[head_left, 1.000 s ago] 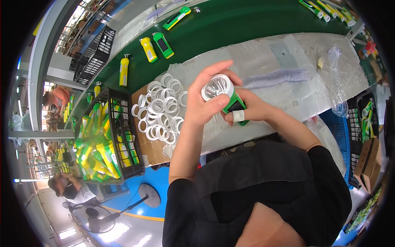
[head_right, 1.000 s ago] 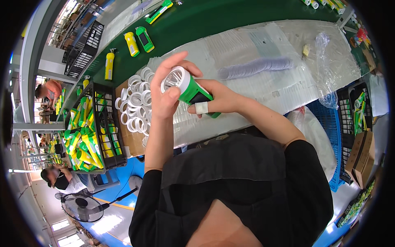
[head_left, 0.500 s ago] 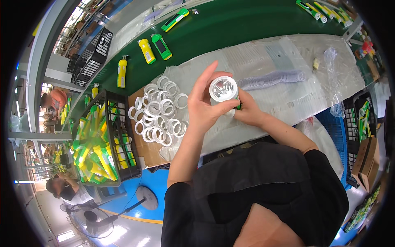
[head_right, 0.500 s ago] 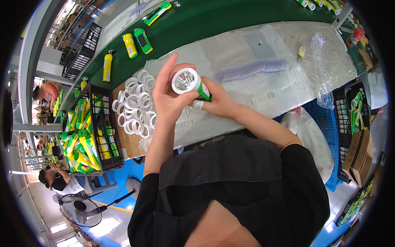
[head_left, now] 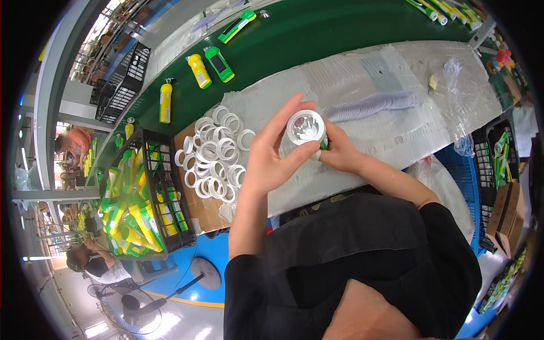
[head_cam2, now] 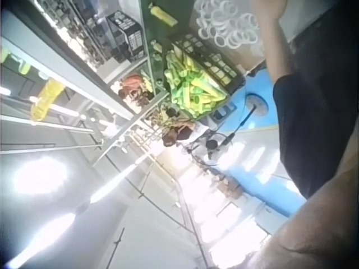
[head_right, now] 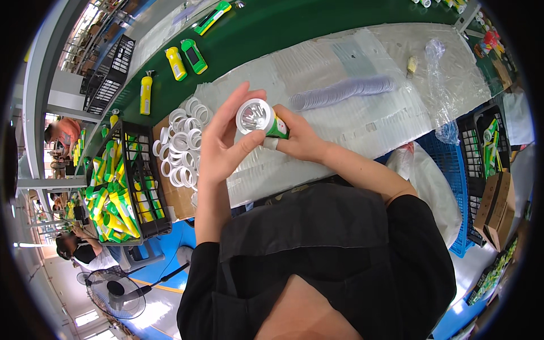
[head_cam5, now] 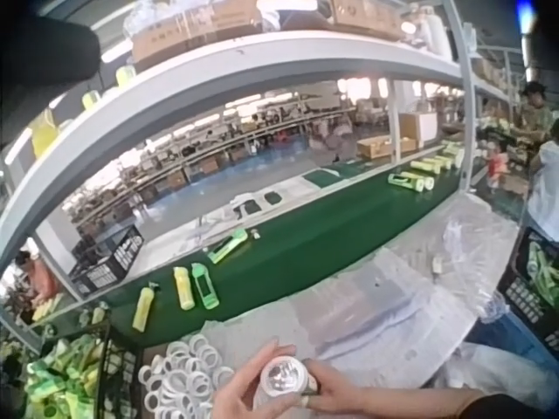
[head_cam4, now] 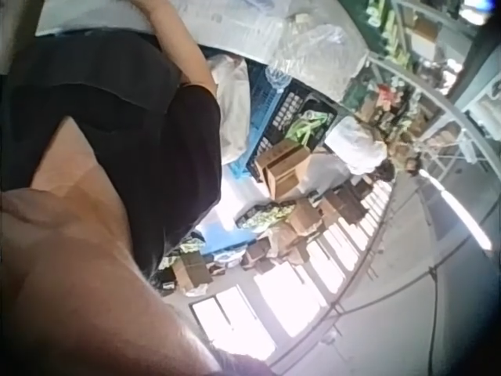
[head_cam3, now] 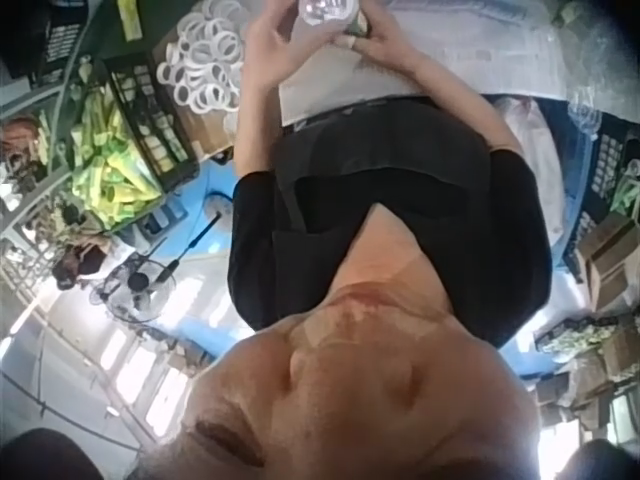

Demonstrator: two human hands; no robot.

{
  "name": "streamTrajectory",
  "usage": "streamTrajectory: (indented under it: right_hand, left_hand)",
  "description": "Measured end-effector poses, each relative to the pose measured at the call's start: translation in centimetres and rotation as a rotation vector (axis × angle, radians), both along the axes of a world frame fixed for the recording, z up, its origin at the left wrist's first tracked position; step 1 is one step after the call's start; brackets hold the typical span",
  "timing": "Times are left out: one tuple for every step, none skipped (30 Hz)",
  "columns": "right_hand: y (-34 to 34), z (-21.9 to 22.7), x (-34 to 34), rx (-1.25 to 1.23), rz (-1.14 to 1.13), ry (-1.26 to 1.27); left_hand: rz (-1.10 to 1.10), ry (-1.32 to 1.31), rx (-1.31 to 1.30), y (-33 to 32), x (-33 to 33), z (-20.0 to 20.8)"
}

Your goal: Assembling the lens, reflector, and casing components of hand-held flashlights on a factory assembly line.

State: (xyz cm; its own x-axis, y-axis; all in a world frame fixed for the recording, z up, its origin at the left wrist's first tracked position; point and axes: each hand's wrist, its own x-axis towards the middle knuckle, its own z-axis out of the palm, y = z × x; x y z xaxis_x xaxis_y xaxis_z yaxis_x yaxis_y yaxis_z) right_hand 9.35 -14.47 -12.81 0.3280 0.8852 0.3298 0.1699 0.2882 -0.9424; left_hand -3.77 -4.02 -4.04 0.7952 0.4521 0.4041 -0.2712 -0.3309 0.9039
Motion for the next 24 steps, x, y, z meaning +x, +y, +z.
streamTrajectory:
  right_hand:
    - [0.0, 0.2, -0.1, 0.005, 0.009, -0.007]
    - [0.0, 0.1, -0.1, 0.003, 0.008, -0.005]
    - [0.1, 0.2, -0.3, 0.017, 0.009, 0.001]
    - [0.3, 0.2, -0.5, 0.031, 0.009, 0.008]
    - [0.4, 0.1, -0.6, 0.033, 0.014, 0.007]
    - [0.5, -0.3, -0.7, 0.063, -0.011, -0.004]
    - [0.6, -0.6, -0.7, 0.092, -0.036, -0.016]
    - [0.7, -0.8, -0.7, 0.092, -0.036, -0.017]
    - [0.7, -0.9, -0.7, 0.077, -0.038, -0.022]
    - [0.7, -0.8, -0.7, 0.063, -0.039, -0.027]
    - [0.6, -0.7, -0.7, 0.062, -0.039, -0.028]
    - [0.5, -0.3, -0.7, 0.05, -0.043, -0.047]
    - [0.4, 0.0, -0.8, 0.038, -0.046, -0.065]
    - [0.4, 0.2, -1.0, 0.039, -0.046, -0.065]
    - [0.3, 0.4, -1.1, 0.031, -0.044, -0.025]
    - [0.3, 0.5, -1.2, 0.023, -0.041, 0.016]
    - [0.2, 0.5, -1.2, 0.025, -0.041, 0.015]
    - [0.1, 0.4, -1.1, 0.011, -0.052, 0.013]
    - [0.0, 0.5, -1.3, -0.001, -0.054, 0.012]
    - [0.1, 0.6, -1.4, 0.003, -0.047, 0.013]
    - [0.0, 0.5, -1.2, 0.009, -0.029, -0.023]
    - [0.0, 0.5, -1.1, 0.014, -0.011, -0.059]
    - [0.2, 0.3, -1.1, 0.013, -0.011, -0.059]
    - [0.3, 0.1, -1.0, 0.059, 0.011, -0.019]
  left_hand:
    - [-0.011, 0.053, -0.07, 0.1, -0.2, 0.5]
    - [-0.024, 0.105, -0.14, 0.1, -0.3, 0.7]
    - [-0.015, 0.105, -0.137, -0.1, -0.3, 0.7]
    - [0.07, 0.031, -0.028, -0.3, 0.1, 0.3]
    - [0.153, -0.043, 0.08, -0.6, 0.5, -0.2]
    - [0.153, -0.044, 0.08, -0.9, 0.9, -0.9]
    - [0.216, -0.106, 0.09, -1.1, 1.3, -1.6]
    - [0.279, -0.167, 0.101, -1.3, 1.4, -2.0]
    - [0.276, -0.168, 0.098, -1.5, 1.6, -1.9]
    - [0.321, -0.175, 0.094, -1.6, 1.7, -1.6]
    - [0.366, -0.183, 0.09, -1.8, 1.8, -1.2]
    - [0.363, -0.184, 0.09, -1.7, 1.9, -0.9]
    - [0.379, -0.246, 0.068, -1.3, 1.8, -0.5]
    - [0.396, -0.308, 0.048, -0.9, 1.7, -0.2]
    - [0.394, -0.309, 0.048, -0.3, 1.6, -0.2]
    - [0.486, -0.277, -0.015, 0.4, 1.5, -0.1]
    - [0.578, -0.243, -0.078, 1.2, 1.4, -0.2]
    - [0.578, -0.244, -0.076, 2.5, 1.1, -1.0]
    - [0.692, -0.039, 0.183, 3.9, 0.3, -2.4]
    - [0.793, 0.171, 0.442, 5.1, -0.5, -3.6]
    - [0.776, 0.287, 0.625, 5.2, -0.9, -3.6]
    - [0.776, 0.287, 0.625, 5.0, -1.1, -3.8]
    - [0.702, 0.207, 0.555, 4.7, -1.4, -3.9]
    - [0.625, 0.128, 0.483, 4.1, -1.5, -3.6]
